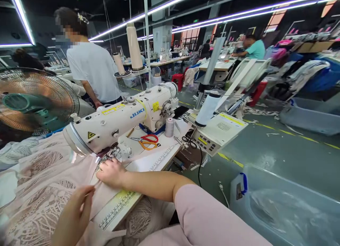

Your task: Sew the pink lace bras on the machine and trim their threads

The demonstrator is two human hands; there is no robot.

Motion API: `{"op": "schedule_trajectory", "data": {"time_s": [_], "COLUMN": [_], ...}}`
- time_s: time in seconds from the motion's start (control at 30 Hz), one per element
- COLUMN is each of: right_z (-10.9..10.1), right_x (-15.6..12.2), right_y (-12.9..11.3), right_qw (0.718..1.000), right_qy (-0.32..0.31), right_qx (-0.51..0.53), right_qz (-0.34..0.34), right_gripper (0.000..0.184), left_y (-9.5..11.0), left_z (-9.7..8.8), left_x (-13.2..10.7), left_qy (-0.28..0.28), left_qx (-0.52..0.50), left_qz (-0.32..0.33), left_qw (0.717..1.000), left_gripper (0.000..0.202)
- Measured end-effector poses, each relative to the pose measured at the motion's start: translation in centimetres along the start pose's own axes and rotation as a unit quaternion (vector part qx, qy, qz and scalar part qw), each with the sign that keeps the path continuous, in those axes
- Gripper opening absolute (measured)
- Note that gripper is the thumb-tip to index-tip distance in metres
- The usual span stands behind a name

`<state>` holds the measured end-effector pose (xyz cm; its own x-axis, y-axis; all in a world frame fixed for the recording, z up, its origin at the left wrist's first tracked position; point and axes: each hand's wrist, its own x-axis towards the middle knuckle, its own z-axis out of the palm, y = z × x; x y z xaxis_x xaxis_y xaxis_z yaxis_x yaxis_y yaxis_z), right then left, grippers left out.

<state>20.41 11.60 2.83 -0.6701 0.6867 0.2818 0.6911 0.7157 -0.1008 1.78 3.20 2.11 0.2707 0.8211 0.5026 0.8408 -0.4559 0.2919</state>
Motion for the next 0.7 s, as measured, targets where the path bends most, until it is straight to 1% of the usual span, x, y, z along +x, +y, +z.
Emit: {"op": "schedule_trajectory", "data": {"time_s": [0.03,0.07,0.1,0.13,0.17,0.23,0.3,0.4,0.5,0.57,0.7], "right_z": [0.0,0.0,-0.1,-0.1,-0.2,-0.3,-0.4,-0.4,-0.3,-0.3,-0.6], "right_x": [-0.4,-1.0,-1.7,-2.6,-3.7,-5.9,-7.8,-9.9,-11.0,-11.5,-11.8], "right_y": [0.2,0.4,0.7,0.9,1.2,1.6,1.8,2.0,1.9,1.9,1.9], "right_qw": [1.000,1.000,1.000,1.000,1.000,0.999,0.998,0.995,0.992,0.992,0.992], "right_qy": [0.000,-0.004,-0.011,-0.019,-0.022,-0.016,-0.002,0.012,0.014,0.010,-0.007], "right_qx": [-0.007,-0.010,-0.011,-0.007,-0.001,0.019,0.049,0.090,0.115,0.123,0.123], "right_qz": [0.003,0.005,0.005,0.003,-0.004,-0.024,-0.043,-0.051,-0.045,-0.040,-0.010], "right_gripper": [0.012,0.012,0.012,0.013,0.014,0.017,0.017,0.019,0.024,0.026,0.028], "left_y": [1.3,2.2,2.6,2.6,2.4,1.9,1.9,3.4,5.3,6.1,6.2], "left_z": [2.0,3.7,4.9,5.7,6.1,5.9,5.1,4.1,3.7,3.7,3.8], "left_x": [0.8,1.5,1.9,2.2,2.2,2.1,2.0,2.8,4.1,4.7,5.6], "left_qy": [-0.014,-0.013,-0.021,-0.029,-0.045,-0.089,-0.147,-0.203,-0.207,-0.204,-0.209], "left_qx": [0.033,0.036,0.043,0.053,0.064,0.095,0.130,0.165,0.204,0.231,0.258], "left_qz": [0.033,0.038,0.044,0.047,0.054,0.074,0.076,0.032,-0.032,-0.073,-0.119], "left_qw": [0.999,0.999,0.998,0.997,0.995,0.989,0.978,0.965,0.956,0.948,0.936], "left_gripper": [0.034,0.034,0.035,0.035,0.035,0.036,0.037,0.039,0.043,0.046,0.050]}}
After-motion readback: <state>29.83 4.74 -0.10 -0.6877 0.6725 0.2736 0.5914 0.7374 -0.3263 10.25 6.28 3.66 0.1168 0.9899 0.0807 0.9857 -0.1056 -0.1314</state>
